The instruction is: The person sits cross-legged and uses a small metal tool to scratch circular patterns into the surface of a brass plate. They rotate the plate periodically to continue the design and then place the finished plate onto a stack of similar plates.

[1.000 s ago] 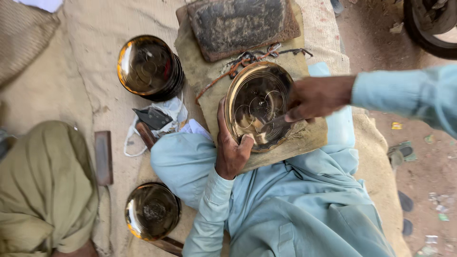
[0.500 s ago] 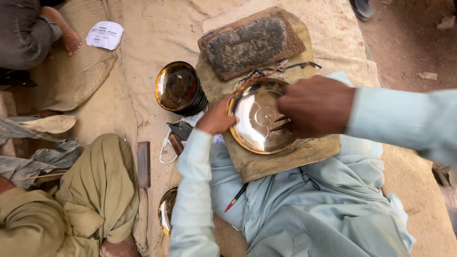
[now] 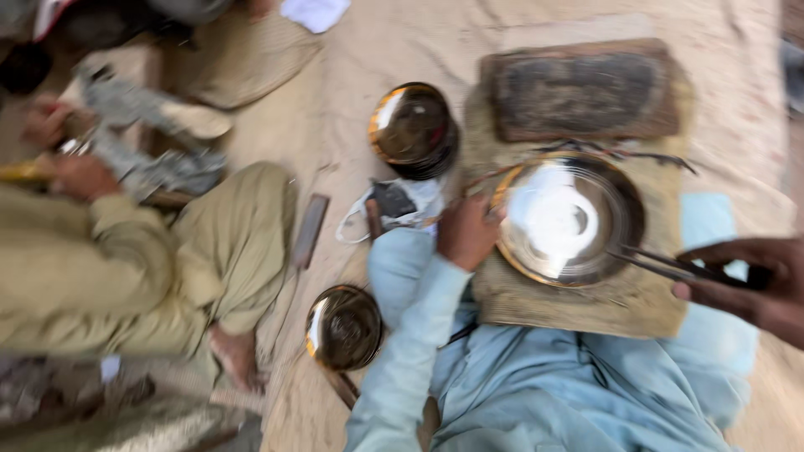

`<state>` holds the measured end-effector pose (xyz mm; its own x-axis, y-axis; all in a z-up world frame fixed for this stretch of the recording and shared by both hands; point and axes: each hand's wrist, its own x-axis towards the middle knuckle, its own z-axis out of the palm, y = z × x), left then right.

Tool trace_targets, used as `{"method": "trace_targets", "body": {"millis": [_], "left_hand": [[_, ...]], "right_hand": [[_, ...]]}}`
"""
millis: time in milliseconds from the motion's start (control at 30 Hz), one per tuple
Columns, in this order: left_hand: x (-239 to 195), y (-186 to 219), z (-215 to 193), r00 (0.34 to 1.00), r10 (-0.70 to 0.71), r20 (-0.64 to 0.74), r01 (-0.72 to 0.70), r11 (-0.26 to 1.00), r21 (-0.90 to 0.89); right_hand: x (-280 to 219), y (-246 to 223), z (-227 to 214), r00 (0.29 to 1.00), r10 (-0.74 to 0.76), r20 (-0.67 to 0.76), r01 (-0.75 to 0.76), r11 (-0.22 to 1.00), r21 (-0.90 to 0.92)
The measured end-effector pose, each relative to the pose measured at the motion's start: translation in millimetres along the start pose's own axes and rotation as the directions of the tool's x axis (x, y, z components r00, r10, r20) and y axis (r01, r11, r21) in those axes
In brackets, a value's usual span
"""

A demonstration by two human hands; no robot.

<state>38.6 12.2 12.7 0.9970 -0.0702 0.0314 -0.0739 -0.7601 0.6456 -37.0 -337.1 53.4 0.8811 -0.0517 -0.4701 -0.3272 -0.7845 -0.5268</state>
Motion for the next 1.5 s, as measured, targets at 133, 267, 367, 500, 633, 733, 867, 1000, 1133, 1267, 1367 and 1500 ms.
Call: {"method": "trace_targets", "body": {"millis": [133,267,367,500,633,733,867,1000,1133,1267,1367,1500], "left_hand": [[15.8,-0.5,19.9,0.996,-0.07,-0.046,0.07,0.998,0.002],[9.7,-5.8,26.7,1.0,-0.03,-0.008,0.029,0.999,-0.04],[13.0,-9.0,38.2,0.998,0.002,-0.059,-0.009,0.991,-0.13],[17.3,-7.1,54.7,0.995,0.087,-0.052,-0.102,0.852,-0.513],[5.1,-9.2,57.2,0.966,0.257,0.01,-0.162,0.637,-0.753],[-13.6,-7.4,56.0,0.957,0.285,0.05,-0.086,0.446,-0.891],[-24.9,-4.9,54.5,0.987,0.149,0.054,-0.018,0.447,-0.894],[-26.4,1.2,43.0,0.994,0.106,0.042,-0.013,0.473,-0.881],[-27.6,11.6,34.2,0.992,0.122,0.002,-0.057,0.479,-0.876],[-31.2,14.2,31.1,0.993,0.118,-0.002,-0.059,0.481,-0.875],[-32.6,12.5,32.3,0.993,0.117,0.0,-0.056,0.473,-0.879],[-31.2,12.2,33.3,0.993,0.116,-0.003,-0.059,0.486,-0.872]], "right_hand": [[38.6,84.8,40.6,0.994,-0.103,0.039,0.101,0.993,0.067],[69.3,136.0,72.6,0.992,0.057,0.116,-0.055,0.998,-0.015],[74.7,148.3,80.3,0.981,0.08,0.174,-0.065,0.994,-0.087],[49.2,140.6,76.7,0.992,0.029,0.122,-0.025,0.999,-0.036],[23.5,99.5,65.4,0.997,-0.052,0.057,0.051,0.999,0.013],[-15.7,53.7,50.5,0.975,-0.215,-0.049,0.217,0.975,0.039],[-73.1,-11.3,35.8,0.996,-0.023,-0.085,0.029,0.997,0.072],[-94.5,-62.5,29.5,0.971,-0.156,-0.18,0.173,0.981,0.082],[-99.2,-80.3,32.8,0.937,-0.262,-0.233,0.288,0.954,0.085],[-98.8,-79.3,45.1,0.928,-0.272,-0.255,0.285,0.959,0.013],[-97.9,-74.6,52.4,0.925,-0.288,-0.249,0.289,0.957,-0.032],[-93.5,-70.2,53.7,0.905,-0.339,-0.256,0.33,0.941,-0.079]]}}
